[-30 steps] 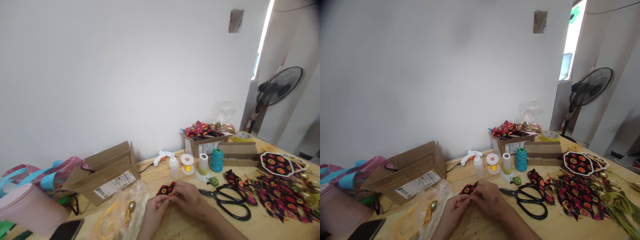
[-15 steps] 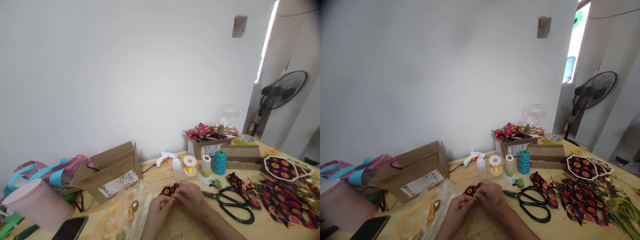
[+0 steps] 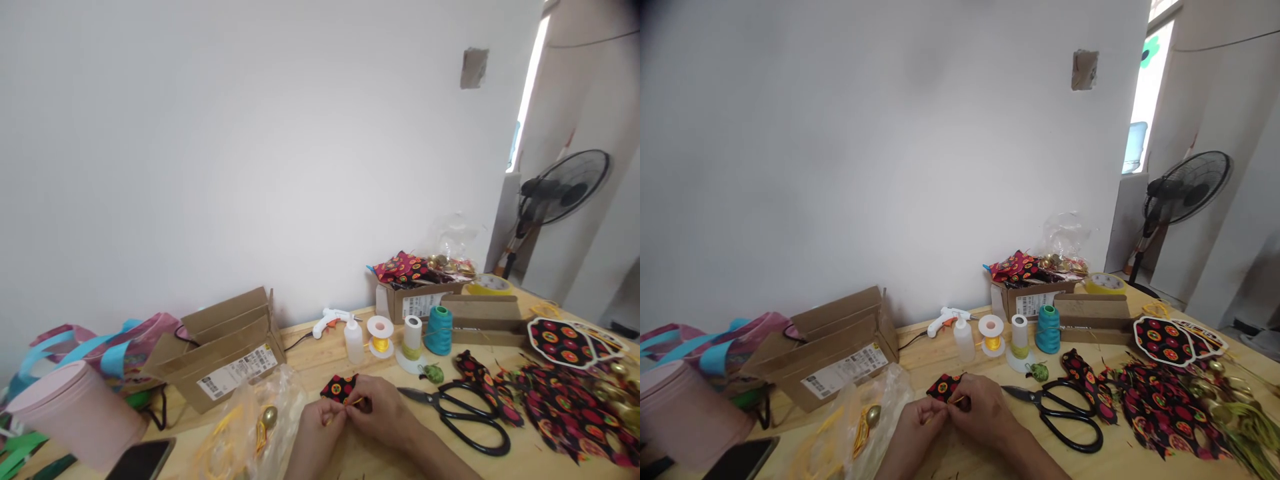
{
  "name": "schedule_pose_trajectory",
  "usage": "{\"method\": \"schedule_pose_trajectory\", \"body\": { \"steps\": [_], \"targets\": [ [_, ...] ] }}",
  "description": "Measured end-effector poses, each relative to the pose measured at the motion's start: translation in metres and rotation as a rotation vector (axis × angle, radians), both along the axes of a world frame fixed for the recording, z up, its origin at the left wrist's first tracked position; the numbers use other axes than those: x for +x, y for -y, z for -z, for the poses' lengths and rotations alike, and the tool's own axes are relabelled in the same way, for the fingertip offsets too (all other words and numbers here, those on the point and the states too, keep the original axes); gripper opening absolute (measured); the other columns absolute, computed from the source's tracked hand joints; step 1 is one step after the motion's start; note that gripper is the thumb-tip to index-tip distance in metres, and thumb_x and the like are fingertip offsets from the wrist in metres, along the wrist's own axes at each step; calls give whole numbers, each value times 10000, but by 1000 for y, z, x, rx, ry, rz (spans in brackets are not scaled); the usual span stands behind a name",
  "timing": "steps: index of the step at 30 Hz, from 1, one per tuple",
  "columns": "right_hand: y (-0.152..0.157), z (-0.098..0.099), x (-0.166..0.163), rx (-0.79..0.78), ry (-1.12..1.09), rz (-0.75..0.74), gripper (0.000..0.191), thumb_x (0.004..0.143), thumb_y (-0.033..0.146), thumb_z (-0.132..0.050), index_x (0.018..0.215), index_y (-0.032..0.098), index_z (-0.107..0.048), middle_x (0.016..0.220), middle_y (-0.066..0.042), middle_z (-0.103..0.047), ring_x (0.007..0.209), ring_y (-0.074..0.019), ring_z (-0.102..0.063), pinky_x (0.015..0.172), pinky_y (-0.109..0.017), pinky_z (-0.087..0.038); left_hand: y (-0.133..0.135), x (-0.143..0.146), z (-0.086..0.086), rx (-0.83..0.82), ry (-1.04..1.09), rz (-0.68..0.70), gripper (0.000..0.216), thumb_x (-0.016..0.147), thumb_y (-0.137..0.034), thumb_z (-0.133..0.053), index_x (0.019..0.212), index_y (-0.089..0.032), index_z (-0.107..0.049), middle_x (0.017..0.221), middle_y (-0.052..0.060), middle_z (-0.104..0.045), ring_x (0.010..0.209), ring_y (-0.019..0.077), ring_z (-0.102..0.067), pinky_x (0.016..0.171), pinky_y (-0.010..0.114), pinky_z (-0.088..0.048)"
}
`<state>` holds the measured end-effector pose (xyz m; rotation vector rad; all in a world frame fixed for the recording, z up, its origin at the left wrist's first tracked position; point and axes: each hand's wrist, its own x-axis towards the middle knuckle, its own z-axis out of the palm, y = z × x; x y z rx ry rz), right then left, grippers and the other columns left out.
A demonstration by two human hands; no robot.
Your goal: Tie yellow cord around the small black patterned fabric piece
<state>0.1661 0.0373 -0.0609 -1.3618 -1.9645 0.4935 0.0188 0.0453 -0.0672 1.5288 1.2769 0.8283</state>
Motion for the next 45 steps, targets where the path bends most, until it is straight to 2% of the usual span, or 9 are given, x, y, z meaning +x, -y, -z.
{"method": "schedule_pose_trajectory", "body": {
  "steps": [5,18,22,27,30,34,38,42,45],
  "targets": [
    [0,3,-4,-18,53,63,92,628,156,-529,651,199,-607,657,21,-596,604,-112,-509,531,-198,-309,0,2,0,34,-26,-22,197,632,-268,-515,610,-120,-644,589,46,-635,582,168,-528,540,241,-359],
    [-5,-5,13,-40,-21,11,131,733,242,-514,669,199,-620,659,0,-587,613,-123,-509,536,-202,-340,-4,-1,3,-23,9,-21,296,632,-378,-540,674,-106,-646,458,-25,-495,435,90,-369,439,204,-245],
    [-3,-9,13,-41,24,33,121,726,252,-526,651,204,-609,654,8,-583,615,-121,-506,539,-203,-329,-2,-1,3,-2,-22,-45,269,616,-372,-559,602,-115,-640,412,-43,-438,423,90,-340,429,208,-230],
    [-5,-10,16,-71,13,81,103,682,258,-566,611,190,-599,599,20,-550,564,-108,-462,511,-202,-295,-2,-1,4,28,-40,-55,232,622,-339,-553,586,-125,-634,478,-7,-541,492,124,-444,477,217,-305],
    [-8,-9,21,-280,-149,75,190,663,316,-574,568,152,-582,502,33,-464,473,-82,-374,441,-189,-247,-2,-1,3,30,-52,-59,216,632,-316,-538,593,-125,-630,537,22,-598,547,154,-501,517,231,-347],
    [-8,-12,30,-578,-497,-116,379,711,450,-488,538,124,-570,404,65,-318,379,-50,-212,372,-187,-134,-2,-1,0,45,-60,-62,187,625,-294,-541,581,-133,-626,578,39,-631,591,178,-538,549,246,-366],
    [-4,-16,30,-778,-877,-213,247,702,349,-501,678,131,-614,428,73,-317,365,-37,-185,360,-175,-104,-2,-2,-2,48,-49,-70,183,617,-295,-539,569,-133,-607,554,36,-617,577,182,-538,546,253,-370],
    [-3,-14,22,-814,-1058,-240,229,631,174,-453,795,150,-611,434,68,-368,352,-34,-258,358,-152,-161,-3,-2,-4,40,-22,-64,175,608,-296,-542,582,-132,-596,561,37,-610,576,179,-529,546,256,-373],
    [-3,-12,13,-743,-995,-277,277,640,159,-433,864,150,-595,492,56,-440,336,-23,-304,354,-148,-179,-3,-3,-3,14,5,-42,189,603,-310,-546,600,-132,-609,566,36,-612,574,175,-524,538,255,-374]
  ]
}}
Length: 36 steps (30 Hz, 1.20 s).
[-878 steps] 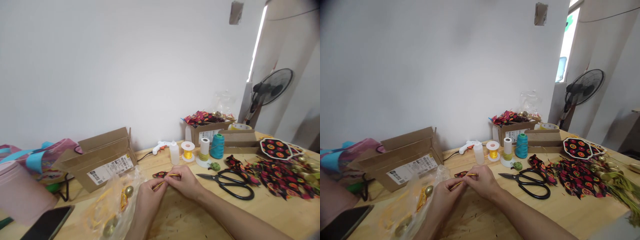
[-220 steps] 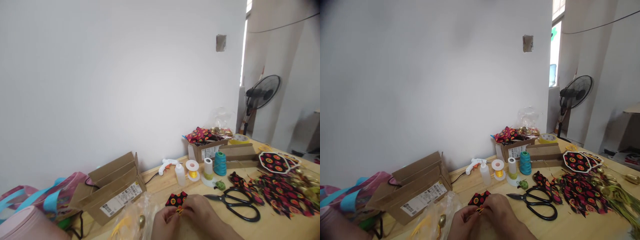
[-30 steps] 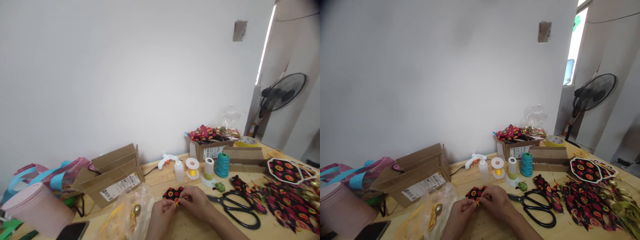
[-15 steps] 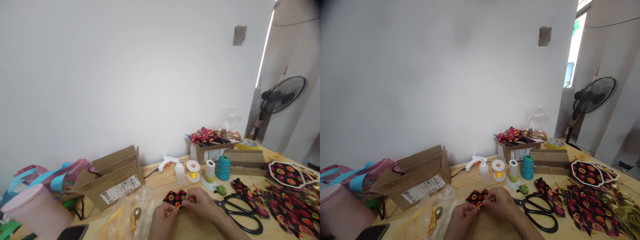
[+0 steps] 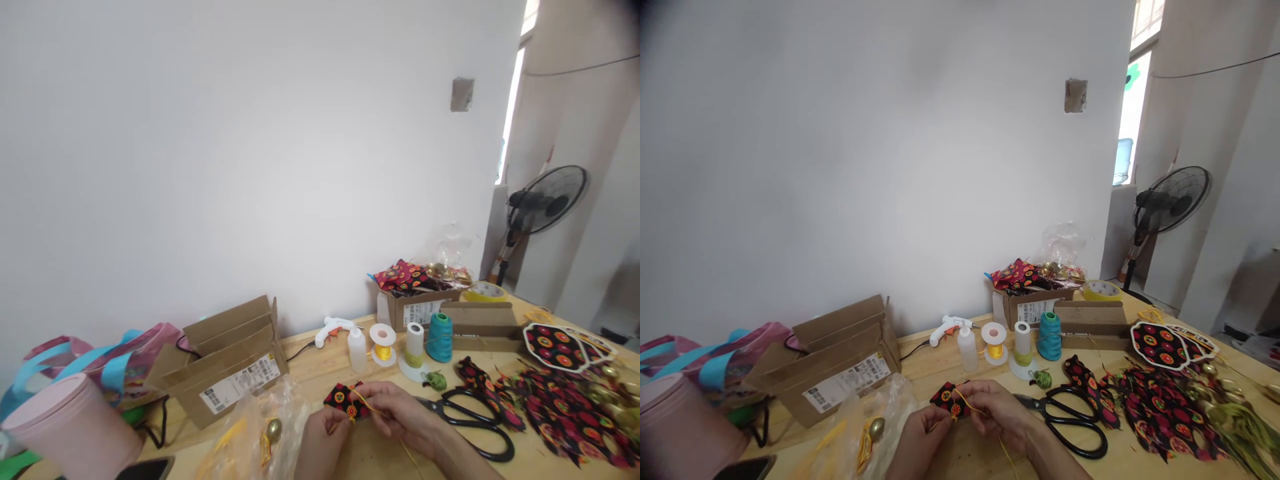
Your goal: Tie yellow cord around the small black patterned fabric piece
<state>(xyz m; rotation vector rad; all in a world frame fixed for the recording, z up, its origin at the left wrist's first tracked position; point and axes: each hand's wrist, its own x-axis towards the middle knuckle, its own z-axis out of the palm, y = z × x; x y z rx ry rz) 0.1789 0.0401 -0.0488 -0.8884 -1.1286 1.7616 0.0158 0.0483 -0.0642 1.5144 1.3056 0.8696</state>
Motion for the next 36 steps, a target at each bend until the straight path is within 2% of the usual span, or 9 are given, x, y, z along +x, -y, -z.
{"method": "schedule_pose_trajectory", "body": {
  "steps": [5,7,10,12,15,20,28,32,36],
  "targets": [
    [7,0,-20,282,349,-56,265,669,159,-434,899,185,-562,473,67,-433,361,-54,-390,358,-148,-209,1,-2,-2,-50,52,52,207,592,-327,-552,623,-149,-653,529,7,-597,561,160,-510,538,247,-366],
    [11,0,-27,473,549,11,233,654,113,-422,808,196,-576,468,67,-423,393,-57,-383,380,-153,-212,1,-3,-5,-71,65,73,222,592,-339,-547,578,-142,-649,449,-14,-538,494,137,-464,491,235,-338],
    [14,1,-30,714,852,157,203,638,92,-447,724,209,-588,528,54,-501,467,-69,-410,427,-165,-232,1,-3,-8,-99,84,115,283,592,-382,-540,504,-126,-622,360,-50,-408,405,95,-353,422,217,-262],
    [14,2,-29,770,1022,209,148,653,136,-481,694,216,-598,545,42,-556,490,-84,-444,444,-178,-238,0,-3,-8,-97,90,131,319,588,-420,-546,514,-118,-617,372,-57,-389,405,84,-325,416,212,-234],
    [11,3,-24,794,1162,211,105,676,205,-519,641,223,-616,555,32,-606,499,-93,-484,451,-188,-238,-3,-4,-2,-72,82,109,382,579,-485,-550,546,-111,-617,411,-45,-441,429,91,-361,434,212,-251],
    [7,5,-19,804,1183,220,122,713,247,-523,669,236,-636,625,29,-645,562,-99,-539,490,-181,-266,-7,-6,7,-67,142,54,345,576,-475,-576,551,-132,-590,466,-16,-555,450,112,-451,476,219,-328],
    [7,7,-17,847,1100,208,111,730,216,-517,694,201,-621,669,23,-597,614,-90,-516,526,-170,-296,-6,-9,9,-50,306,102,216,587,-342,-636,663,-146,-587,647,39,-651,664,179,-581,629,258,-416],
    [10,3,-17,874,1055,195,223,782,198,-447,632,176,-610,645,16,-545,626,-88,-487,534,-177,-295,-4,-8,7,-66,404,120,257,601,-333,-634,773,-167,-540,676,41,-659,690,183,-594,661,273,-420],
    [10,2,-18,799,959,224,236,792,221,-449,650,197,-635,671,22,-517,640,-86,-463,530,-182,-292,-3,-8,7,-54,385,151,320,628,-349,-613,869,-171,-502,645,37,-660,660,178,-598,633,262,-412]
  ]
}}
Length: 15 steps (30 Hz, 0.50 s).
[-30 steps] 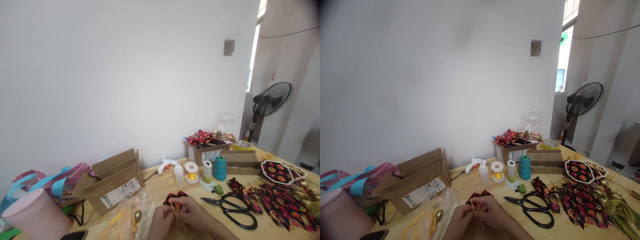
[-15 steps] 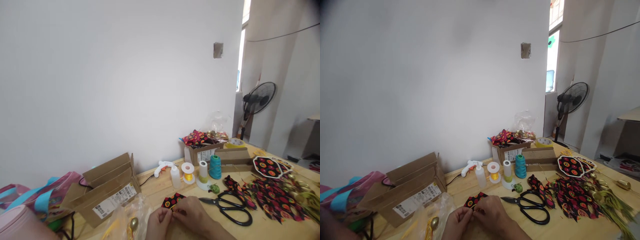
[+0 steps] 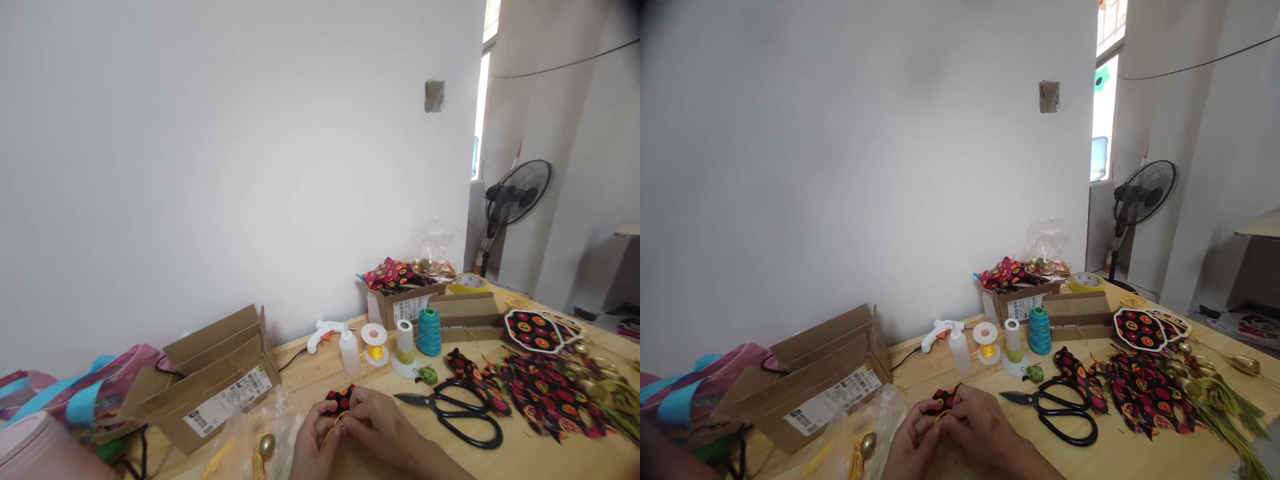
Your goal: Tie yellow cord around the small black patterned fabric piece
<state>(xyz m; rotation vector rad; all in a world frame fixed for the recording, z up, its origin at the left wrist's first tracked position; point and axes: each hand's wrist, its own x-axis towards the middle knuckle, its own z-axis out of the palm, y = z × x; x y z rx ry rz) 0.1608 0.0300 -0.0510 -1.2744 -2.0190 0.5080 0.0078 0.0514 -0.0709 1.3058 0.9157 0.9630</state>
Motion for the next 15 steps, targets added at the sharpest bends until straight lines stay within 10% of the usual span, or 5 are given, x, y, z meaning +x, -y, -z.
{"method": "schedule_pose_trajectory", "body": {
  "steps": [15],
  "targets": [
    [-9,-4,-4,-205,-721,-62,55,579,153,-608,530,166,-629,726,-3,-479,721,-136,-475,652,-246,-362,1,4,1,-68,12,41,352,620,-359,-626,852,-182,-428,557,13,-655,529,133,-566,505,203,-345]
  ]
}}
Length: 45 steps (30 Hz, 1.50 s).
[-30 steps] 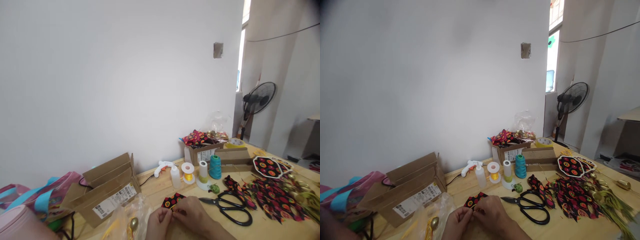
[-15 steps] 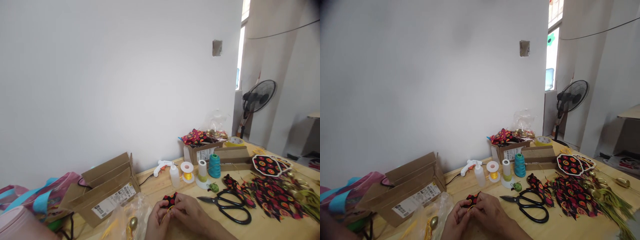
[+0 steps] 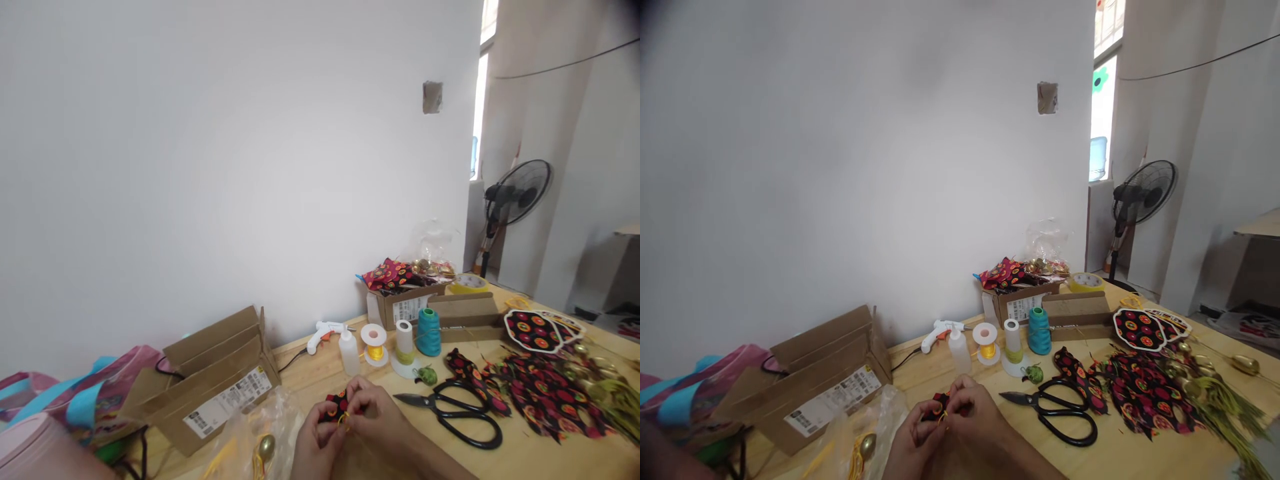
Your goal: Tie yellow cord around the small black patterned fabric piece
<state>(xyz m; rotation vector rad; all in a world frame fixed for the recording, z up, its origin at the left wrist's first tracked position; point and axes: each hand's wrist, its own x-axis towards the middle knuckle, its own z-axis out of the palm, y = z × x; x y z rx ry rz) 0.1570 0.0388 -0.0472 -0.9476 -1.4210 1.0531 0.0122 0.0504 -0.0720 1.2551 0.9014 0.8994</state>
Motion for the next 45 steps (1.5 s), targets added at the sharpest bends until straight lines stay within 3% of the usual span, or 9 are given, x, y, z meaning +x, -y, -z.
{"method": "schedule_pose_trajectory", "body": {
  "steps": [5,8,10,14,17,27,33,41,45],
  "targets": [
    [12,-26,48,28,-342,-354,150,612,307,-643,590,158,-636,734,-34,-527,721,-146,-476,646,-259,-347,-1,0,4,3,-35,-129,378,537,-378,-672,783,-168,-476,466,-21,-606,359,69,-427,390,176,-218],
    [16,-34,70,169,-532,-574,465,665,574,-475,467,167,-581,479,-8,-470,495,-117,-437,511,-246,-342,-3,-1,5,-11,-71,-151,390,518,-389,-674,781,-162,-495,443,-29,-587,361,73,-426,389,179,-222],
    [14,-35,68,168,-452,-488,511,699,605,-397,484,177,-575,458,2,-462,462,-113,-427,491,-243,-344,-4,-1,5,-16,-92,-123,376,527,-371,-672,788,-157,-506,453,-25,-592,392,84,-454,411,183,-256],
    [5,-24,35,139,418,-55,281,591,446,-635,694,184,-639,680,-29,-597,647,-155,-500,590,-247,-342,-4,0,7,28,-89,-127,338,530,-328,-671,782,-156,-526,477,-8,-614,462,114,-514,465,198,-316],
    [0,-10,17,157,831,80,200,572,382,-662,684,217,-638,637,5,-608,587,-135,-499,518,-217,-291,-2,0,7,54,-80,-169,299,537,-312,-660,762,-162,-534,459,-12,-606,450,118,-518,458,203,-319],
    [1,4,26,197,958,79,69,630,286,-641,649,221,-628,654,20,-604,622,-122,-517,510,-204,-274,-2,-1,-3,16,-127,-34,288,553,-326,-652,758,-165,-531,499,0,-622,502,130,-546,496,206,-345],
    [-3,0,39,112,789,111,65,599,250,-655,623,194,-633,639,18,-571,596,-106,-491,504,-186,-311,-5,-1,6,73,-151,-129,311,532,-371,-660,730,-151,-562,387,-51,-513,391,94,-444,424,189,-270],
    [-6,-3,34,-208,-104,-10,154,570,240,-656,550,125,-554,603,6,-573,542,-91,-497,519,-202,-372,-5,-2,3,9,-209,-73,335,538,-448,-635,621,-124,-645,536,29,-633,495,134,-517,472,211,-331],
    [-7,-5,28,-338,-276,15,242,587,332,-636,576,144,-484,599,1,-607,578,-130,-566,541,-233,-404,-2,-1,0,-24,-221,-51,357,506,-465,-650,625,-128,-660,514,21,-638,483,141,-528,457,212,-339]
  ]
}}
